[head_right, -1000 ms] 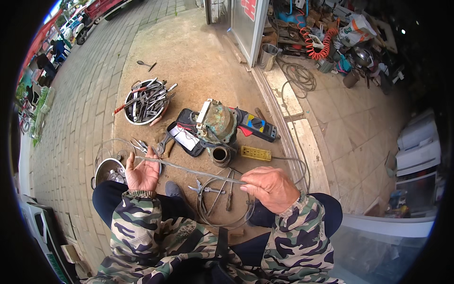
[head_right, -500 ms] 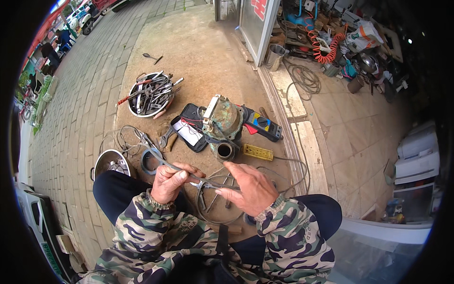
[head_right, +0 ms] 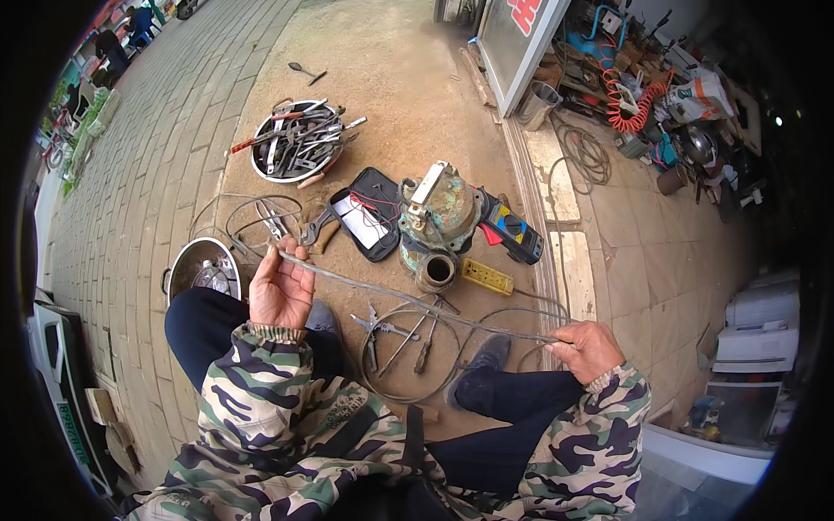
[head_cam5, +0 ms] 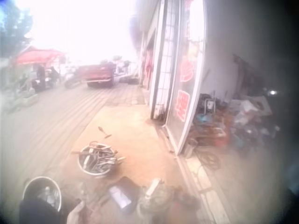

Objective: The person retrieves a clamp multimeter from a case, sets it to measure current, and uses it to test a rusty electrical component. They then strip a wire with pliers and connect it to a power strip to continue testing the component.

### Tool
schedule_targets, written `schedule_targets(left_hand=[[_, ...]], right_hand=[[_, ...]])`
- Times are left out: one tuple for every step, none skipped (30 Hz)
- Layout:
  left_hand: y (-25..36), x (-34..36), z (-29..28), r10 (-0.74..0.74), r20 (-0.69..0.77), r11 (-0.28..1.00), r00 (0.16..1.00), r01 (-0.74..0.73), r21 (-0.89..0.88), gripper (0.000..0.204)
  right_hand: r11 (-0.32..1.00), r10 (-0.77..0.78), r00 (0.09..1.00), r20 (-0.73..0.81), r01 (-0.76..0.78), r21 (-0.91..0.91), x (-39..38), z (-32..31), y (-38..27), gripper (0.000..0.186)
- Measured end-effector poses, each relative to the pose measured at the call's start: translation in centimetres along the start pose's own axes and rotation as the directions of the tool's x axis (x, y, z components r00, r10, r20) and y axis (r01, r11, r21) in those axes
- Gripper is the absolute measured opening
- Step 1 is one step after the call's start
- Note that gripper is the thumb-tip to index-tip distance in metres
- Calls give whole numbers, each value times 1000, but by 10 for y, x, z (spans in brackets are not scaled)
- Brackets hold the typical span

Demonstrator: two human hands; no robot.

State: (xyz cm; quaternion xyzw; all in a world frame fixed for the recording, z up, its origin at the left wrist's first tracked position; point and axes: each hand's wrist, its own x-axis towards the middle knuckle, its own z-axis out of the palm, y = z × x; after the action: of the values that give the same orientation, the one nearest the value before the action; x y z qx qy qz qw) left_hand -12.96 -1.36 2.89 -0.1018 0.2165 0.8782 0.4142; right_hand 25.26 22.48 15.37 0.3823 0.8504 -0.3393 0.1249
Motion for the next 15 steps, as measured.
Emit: schedule_targets(left_hand=[[-10, -11, 14, -26, 42, 998, 999, 24, 53, 31], [-16, -20, 19, -123, 164, 987, 979, 103, 125, 26], [-29, -31, 18, -163, 196, 968, 967, 119, 219, 26], [-42, -42, 20, -199, 221, 941, 955, 123, 316, 26], [-55, -53, 22, -257, 191, 905, 947, 167, 392, 24], [-69, -62, 20, -291, 188, 860, 938, 170, 482, 21], [-81, -71, 22, -283, 183, 776, 942, 113, 620, 21], [-90, -77, 20, -310, 177, 716, 934, 107, 690, 22], [-99, -81, 17, -340, 175, 651, 924, 97, 753, 23], [-108, -84, 13, -334, 184, 670, 924, 95, 737, 23], [-114, -84, 9, -327, 192, 688, 925, 94, 720, 23], [-115, -82, 8, -302, 242, 699, 922, 42, 714, 26], [-114, -80, 8, -314, 141, 792, 939, 176, 585, 29], [-112, -77, 9, -342, 42, 857, 939, 293, 423, 32], [-108, -71, 13, -381, -57, 894, 923, 383, 232, 35]], right_hand=[[992, 95, 995, 23, -92, -83, 4, 5, 11, 32], [999, -2, 1000, 18, 3, -44, 6, 5, 4, 41], [995, -95, 995, 8, 95, -9, 7, 6, -8, 50], [982, -186, 983, -8, 186, 29, 6, 7, -19, 59], [970, -219, 971, 99, 206, 133, 8, 5, -28, 81], [957, -249, 966, 67, 235, 168, 9, 9, -42, 82], [941, -280, 959, 40, 266, 210, 14, 19, -56, 83], [947, -278, 958, 67, 262, 186, 20, 30, -66, 78], [953, -273, 958, 88, 257, 158, 25, 42, -73, 72], [947, -312, 946, 83, 302, 112, 34, 53, -76, 51], [936, -338, 937, 83, 326, 131, 40, 65, -76, 30], [933, -345, 934, 93, 331, 143, 43, 68, -74, 26], [930, -351, 931, 104, 334, 155, 44, 70, -74, 22], [934, -351, 926, 142, 333, 133, 42, 66, -73, 21], [936, -350, 917, 189, 335, 110, 40, 54, -72, 20]])
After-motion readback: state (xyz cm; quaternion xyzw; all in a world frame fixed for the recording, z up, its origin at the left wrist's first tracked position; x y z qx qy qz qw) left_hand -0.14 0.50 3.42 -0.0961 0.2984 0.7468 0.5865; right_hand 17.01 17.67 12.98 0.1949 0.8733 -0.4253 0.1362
